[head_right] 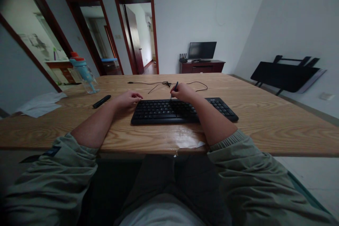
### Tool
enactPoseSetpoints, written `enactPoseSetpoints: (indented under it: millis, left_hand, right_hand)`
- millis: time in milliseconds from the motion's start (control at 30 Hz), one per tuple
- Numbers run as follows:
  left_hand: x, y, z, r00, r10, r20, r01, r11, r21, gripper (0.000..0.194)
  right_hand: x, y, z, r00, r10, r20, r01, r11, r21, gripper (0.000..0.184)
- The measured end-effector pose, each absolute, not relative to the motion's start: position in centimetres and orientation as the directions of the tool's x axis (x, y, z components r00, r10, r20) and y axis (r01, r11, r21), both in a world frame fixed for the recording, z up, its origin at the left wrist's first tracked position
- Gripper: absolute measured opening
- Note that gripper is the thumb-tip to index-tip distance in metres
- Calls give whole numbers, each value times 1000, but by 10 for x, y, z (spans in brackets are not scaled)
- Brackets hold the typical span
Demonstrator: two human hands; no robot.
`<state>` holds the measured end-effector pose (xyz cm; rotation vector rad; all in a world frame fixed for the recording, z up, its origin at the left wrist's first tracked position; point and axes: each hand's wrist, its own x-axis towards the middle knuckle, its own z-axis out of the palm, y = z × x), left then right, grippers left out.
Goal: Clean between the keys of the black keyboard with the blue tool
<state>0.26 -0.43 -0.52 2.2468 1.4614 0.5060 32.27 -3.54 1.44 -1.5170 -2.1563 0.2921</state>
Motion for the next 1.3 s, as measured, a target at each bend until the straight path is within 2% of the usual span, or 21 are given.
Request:
enactPoseSetpoints:
  millis: [267, 400, 800, 1033, 1200, 1300]
  left_hand:
    - [4, -7, -6, 406, 913, 41, 774, -368, 516, 39]
    - [3, -6, -7, 406, 914, 22, 776, -357, 520, 38]
    - [4, -6, -7, 400, 916, 32, 770, -355, 530, 39]
    - [4, -5, -8, 398, 916, 44, 778, -363, 514, 39]
    - [6, -9, -4, 408, 913, 28, 794, -369, 483, 41]
    - [6, -9, -3, 404, 914, 17, 794, -360, 490, 41]
  right_hand:
    - [333, -54, 34, -120, 966, 228, 840, 221, -495, 21]
    - [342, -55, 31, -145, 968, 207, 839, 231, -492, 21]
    - [342, -49, 25, -169, 966, 195, 904, 231, -359, 23]
    - [347, -41, 15, -241, 942, 235, 878, 315, -360, 23]
    - [351, -41, 18, -195, 944, 267, 893, 284, -350, 22]
    - [355, -43, 23, -160, 951, 265, 882, 258, -395, 20]
